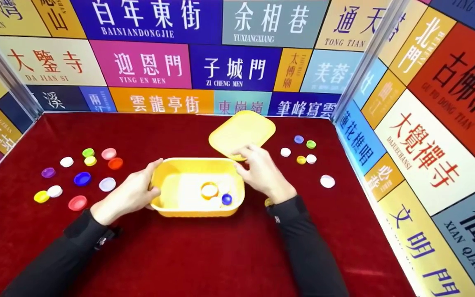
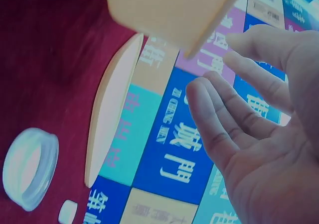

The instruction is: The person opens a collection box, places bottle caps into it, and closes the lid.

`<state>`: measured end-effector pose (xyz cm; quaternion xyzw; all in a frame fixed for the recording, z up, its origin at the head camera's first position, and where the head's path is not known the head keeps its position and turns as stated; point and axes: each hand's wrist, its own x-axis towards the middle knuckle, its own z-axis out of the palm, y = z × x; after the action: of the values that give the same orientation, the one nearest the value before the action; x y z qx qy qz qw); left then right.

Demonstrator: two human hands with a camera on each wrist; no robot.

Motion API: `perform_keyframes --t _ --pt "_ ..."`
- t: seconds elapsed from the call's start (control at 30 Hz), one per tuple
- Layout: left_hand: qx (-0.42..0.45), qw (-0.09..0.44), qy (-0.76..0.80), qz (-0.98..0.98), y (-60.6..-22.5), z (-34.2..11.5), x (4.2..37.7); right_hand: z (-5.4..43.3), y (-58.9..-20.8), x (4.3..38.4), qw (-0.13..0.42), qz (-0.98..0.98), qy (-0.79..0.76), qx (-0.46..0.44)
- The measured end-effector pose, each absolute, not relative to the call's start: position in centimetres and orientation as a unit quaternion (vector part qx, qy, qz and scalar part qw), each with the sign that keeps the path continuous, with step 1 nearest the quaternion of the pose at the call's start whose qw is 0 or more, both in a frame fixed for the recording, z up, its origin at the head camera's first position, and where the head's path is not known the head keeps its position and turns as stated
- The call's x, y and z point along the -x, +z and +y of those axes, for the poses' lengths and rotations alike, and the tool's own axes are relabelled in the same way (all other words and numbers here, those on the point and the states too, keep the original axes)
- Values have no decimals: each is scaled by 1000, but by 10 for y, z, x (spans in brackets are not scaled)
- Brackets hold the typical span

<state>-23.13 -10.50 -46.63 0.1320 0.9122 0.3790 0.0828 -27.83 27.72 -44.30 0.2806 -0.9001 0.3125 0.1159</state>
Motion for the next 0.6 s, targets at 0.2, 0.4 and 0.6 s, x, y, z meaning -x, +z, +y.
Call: perform_keyframes --t 0.2,0.4,0.6 --pt "-138 75 381 911 -466 -105 231 296 -447 289 127 -909 312 -245" --pt "-134 81 380 912 -467 -105 231 317 -456 304 119 -919 318 -201" --pt "-138 79 381 911 -467 -105 231 339 -465 320 109 -939 289 -153"
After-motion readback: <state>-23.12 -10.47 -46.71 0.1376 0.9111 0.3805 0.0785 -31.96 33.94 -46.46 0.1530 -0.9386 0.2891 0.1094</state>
